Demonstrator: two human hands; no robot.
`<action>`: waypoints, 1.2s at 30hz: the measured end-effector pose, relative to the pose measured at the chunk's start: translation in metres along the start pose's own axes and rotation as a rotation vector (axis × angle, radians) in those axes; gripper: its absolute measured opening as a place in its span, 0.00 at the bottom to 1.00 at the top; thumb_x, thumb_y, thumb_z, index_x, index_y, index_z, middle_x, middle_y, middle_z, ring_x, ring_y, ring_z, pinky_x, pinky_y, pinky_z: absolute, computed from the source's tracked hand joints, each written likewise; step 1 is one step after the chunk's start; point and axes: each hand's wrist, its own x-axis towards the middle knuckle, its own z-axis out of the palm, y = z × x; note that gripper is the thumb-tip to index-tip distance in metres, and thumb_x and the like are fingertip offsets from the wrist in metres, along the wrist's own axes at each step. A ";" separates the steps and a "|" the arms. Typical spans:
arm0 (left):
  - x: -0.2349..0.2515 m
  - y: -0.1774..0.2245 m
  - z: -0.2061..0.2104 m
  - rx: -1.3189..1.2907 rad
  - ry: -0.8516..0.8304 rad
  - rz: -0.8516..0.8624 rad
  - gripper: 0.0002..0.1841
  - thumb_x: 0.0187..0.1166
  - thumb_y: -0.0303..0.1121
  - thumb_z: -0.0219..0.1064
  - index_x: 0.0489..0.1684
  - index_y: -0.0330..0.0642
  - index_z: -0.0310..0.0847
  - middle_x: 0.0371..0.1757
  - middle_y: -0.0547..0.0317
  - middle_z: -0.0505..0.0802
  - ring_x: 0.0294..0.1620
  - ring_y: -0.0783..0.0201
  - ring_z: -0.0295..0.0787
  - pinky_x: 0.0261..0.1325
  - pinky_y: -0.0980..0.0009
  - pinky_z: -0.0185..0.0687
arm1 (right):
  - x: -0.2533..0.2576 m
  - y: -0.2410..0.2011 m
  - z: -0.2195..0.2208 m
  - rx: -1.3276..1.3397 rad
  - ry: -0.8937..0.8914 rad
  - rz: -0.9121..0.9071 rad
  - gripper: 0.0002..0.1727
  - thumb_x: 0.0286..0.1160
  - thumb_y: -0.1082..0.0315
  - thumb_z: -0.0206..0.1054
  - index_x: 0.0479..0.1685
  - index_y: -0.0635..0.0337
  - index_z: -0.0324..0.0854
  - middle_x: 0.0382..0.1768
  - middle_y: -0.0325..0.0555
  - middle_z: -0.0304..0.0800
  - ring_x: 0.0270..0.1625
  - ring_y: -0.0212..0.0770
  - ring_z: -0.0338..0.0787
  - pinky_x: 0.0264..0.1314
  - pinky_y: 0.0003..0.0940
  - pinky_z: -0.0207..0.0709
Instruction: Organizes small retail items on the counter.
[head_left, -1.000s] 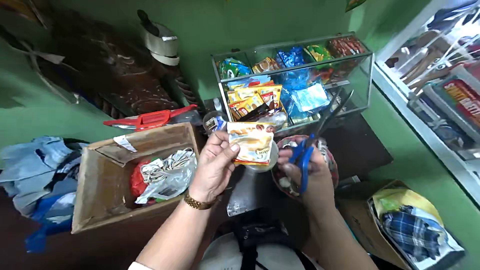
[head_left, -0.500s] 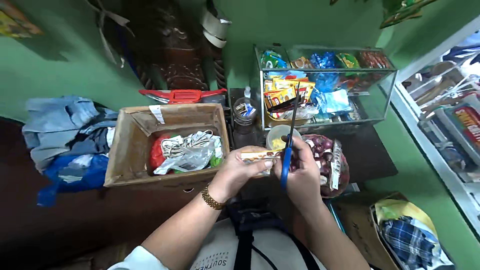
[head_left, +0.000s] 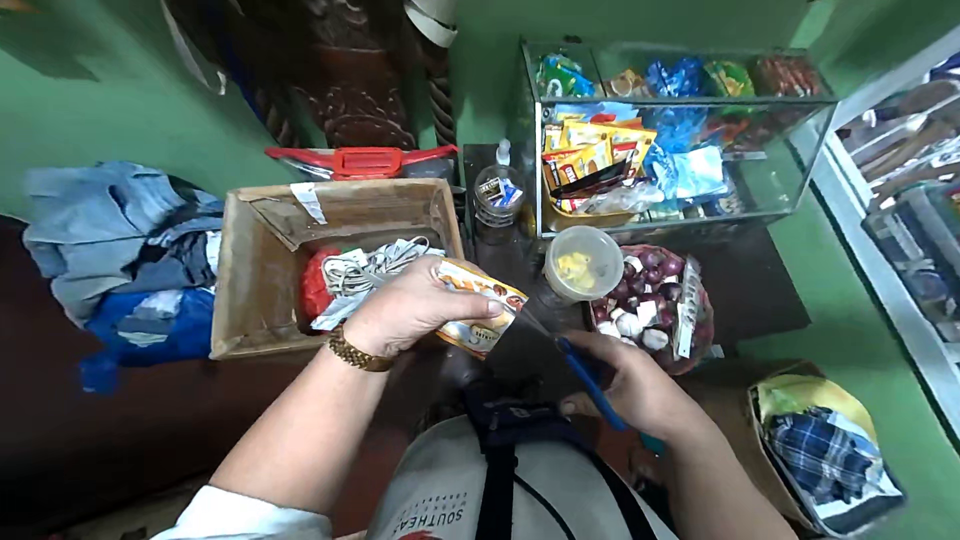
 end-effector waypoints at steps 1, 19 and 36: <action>0.001 -0.002 0.000 0.014 -0.031 -0.012 0.06 0.65 0.20 0.76 0.37 0.39 0.93 0.32 0.53 0.97 0.29 0.67 0.93 0.34 0.73 0.91 | 0.002 0.000 0.000 -0.006 -0.012 -0.008 0.42 0.56 0.41 0.85 0.78 0.41 0.80 0.63 0.38 0.91 0.62 0.33 0.88 0.68 0.42 0.83; 0.013 -0.015 0.003 0.067 -0.175 -0.042 0.06 0.60 0.18 0.76 0.29 0.40 0.92 0.27 0.58 0.95 0.26 0.72 0.91 0.31 0.77 0.88 | 0.002 0.012 -0.003 -0.196 0.088 -0.086 0.33 0.65 0.40 0.79 0.73 0.33 0.84 0.52 0.36 0.95 0.52 0.35 0.91 0.57 0.45 0.87; 0.024 -0.032 0.017 0.139 -0.290 -0.115 0.07 0.62 0.21 0.81 0.34 0.39 0.94 0.33 0.56 0.97 0.34 0.69 0.94 0.41 0.73 0.92 | 0.006 0.011 -0.001 -0.301 0.143 -0.116 0.27 0.68 0.46 0.78 0.68 0.37 0.88 0.48 0.38 0.96 0.47 0.39 0.94 0.51 0.49 0.89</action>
